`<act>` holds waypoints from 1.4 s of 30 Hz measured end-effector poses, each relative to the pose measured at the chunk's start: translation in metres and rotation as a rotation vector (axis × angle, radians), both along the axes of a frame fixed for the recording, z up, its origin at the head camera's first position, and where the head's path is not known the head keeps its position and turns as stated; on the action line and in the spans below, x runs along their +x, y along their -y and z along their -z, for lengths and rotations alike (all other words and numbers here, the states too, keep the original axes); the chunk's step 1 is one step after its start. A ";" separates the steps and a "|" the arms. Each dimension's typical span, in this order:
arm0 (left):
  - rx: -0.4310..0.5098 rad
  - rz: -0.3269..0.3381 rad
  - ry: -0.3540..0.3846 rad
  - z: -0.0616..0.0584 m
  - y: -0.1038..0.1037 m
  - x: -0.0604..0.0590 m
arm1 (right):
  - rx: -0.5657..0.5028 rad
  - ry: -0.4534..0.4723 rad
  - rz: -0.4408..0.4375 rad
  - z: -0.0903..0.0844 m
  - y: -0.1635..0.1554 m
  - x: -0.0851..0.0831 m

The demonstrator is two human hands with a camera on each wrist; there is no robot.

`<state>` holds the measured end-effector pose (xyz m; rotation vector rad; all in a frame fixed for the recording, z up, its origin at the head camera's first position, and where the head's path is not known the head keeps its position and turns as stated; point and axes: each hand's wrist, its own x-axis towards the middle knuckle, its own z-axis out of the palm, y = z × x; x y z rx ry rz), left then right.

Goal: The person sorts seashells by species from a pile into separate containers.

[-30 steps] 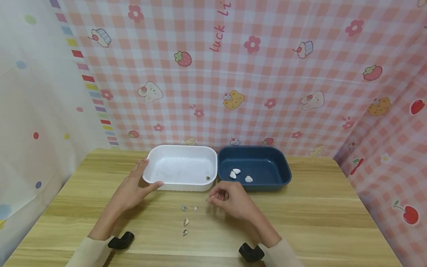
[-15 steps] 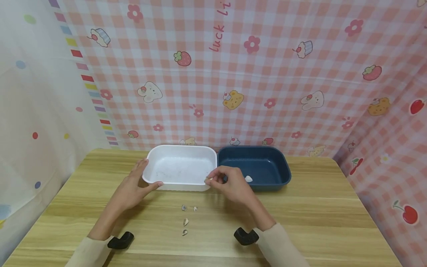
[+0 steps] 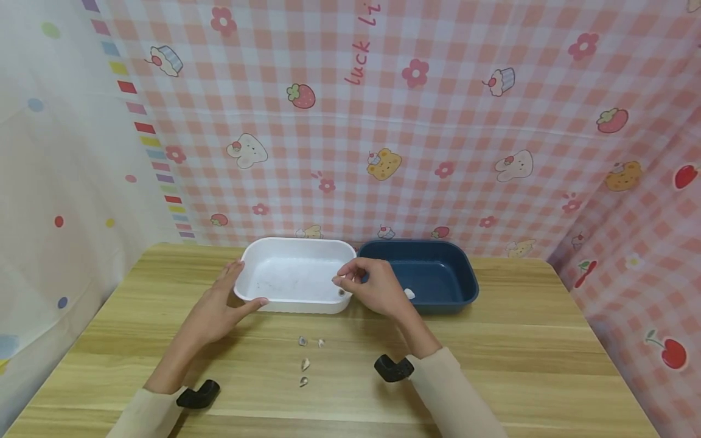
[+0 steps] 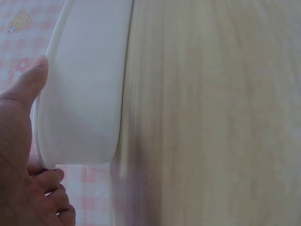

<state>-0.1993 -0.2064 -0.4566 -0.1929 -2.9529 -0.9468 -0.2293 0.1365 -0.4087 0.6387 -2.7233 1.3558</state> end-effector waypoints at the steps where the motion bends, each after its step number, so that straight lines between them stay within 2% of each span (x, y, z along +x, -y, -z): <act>1: 0.000 -0.001 0.001 0.000 0.000 0.000 | 0.000 0.003 0.000 0.000 0.001 -0.001; 19: -0.007 0.006 -0.007 0.000 0.000 -0.001 | 0.031 0.035 0.011 0.006 0.018 -0.025; 25: -0.008 0.007 -0.008 0.001 0.001 -0.001 | 0.048 0.041 0.044 0.007 0.023 -0.030; 33: -0.009 0.006 -0.011 0.001 0.000 -0.001 | 0.063 0.039 0.073 0.008 0.021 -0.026; 42: -0.012 0.002 -0.008 0.001 0.001 -0.001 | 0.054 0.006 0.023 0.002 0.014 -0.011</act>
